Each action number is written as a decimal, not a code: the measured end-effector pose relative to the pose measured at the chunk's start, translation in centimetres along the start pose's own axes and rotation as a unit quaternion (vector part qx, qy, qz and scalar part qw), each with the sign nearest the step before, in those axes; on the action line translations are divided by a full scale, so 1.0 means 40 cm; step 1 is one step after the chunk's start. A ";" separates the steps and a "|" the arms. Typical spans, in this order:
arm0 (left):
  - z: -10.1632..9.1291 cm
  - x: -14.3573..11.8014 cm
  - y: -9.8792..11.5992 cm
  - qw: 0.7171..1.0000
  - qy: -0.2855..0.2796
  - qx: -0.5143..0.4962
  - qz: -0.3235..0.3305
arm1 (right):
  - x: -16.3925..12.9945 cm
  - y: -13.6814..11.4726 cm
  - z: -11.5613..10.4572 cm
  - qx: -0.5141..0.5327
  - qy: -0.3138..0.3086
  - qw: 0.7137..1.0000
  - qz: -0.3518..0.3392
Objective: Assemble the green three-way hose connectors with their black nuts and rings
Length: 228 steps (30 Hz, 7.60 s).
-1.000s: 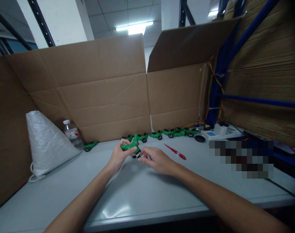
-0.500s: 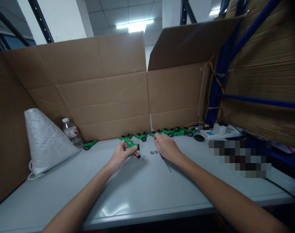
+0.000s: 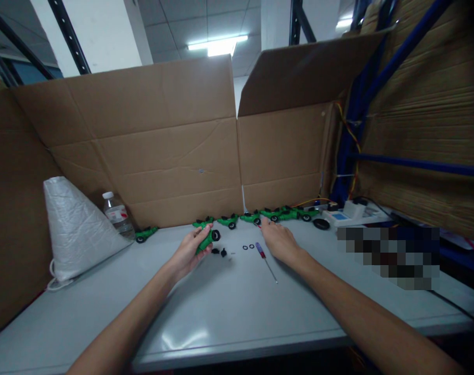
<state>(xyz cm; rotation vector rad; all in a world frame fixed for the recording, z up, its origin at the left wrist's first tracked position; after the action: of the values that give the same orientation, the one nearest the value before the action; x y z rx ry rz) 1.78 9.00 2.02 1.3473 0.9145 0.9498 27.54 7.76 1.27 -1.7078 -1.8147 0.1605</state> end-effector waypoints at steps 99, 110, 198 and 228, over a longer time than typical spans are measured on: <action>0.075 -0.071 0.095 0.901 0.021 0.361 0.242 | -0.090 -0.230 0.017 0.008 -0.113 0.971 -0.212; -0.033 0.005 0.065 0.962 0.104 0.185 0.171 | -0.053 -0.148 0.039 -0.084 -0.125 0.978 -0.141; 0.020 0.001 0.029 0.974 -0.042 0.199 0.096 | -0.106 -0.258 -0.030 0.254 0.024 0.938 -0.235; 0.036 -0.007 0.016 0.974 -0.059 0.204 0.076 | -0.002 0.022 0.054 -0.099 -0.081 0.990 0.051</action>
<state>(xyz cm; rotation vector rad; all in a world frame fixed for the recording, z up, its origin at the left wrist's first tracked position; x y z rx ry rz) 3.01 8.19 2.68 1.8247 0.9590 0.8110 27.15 8.53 -0.90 -1.9784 -1.9151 0.1717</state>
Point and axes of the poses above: each hand's wrist, its own x-axis towards the middle knuckle, its own z-axis out of the palm, y = z × x, the point moved 9 cm from there along x, towards the middle knuckle, and after that the axes turned 13 degrees about x, right-handed, at the moved point
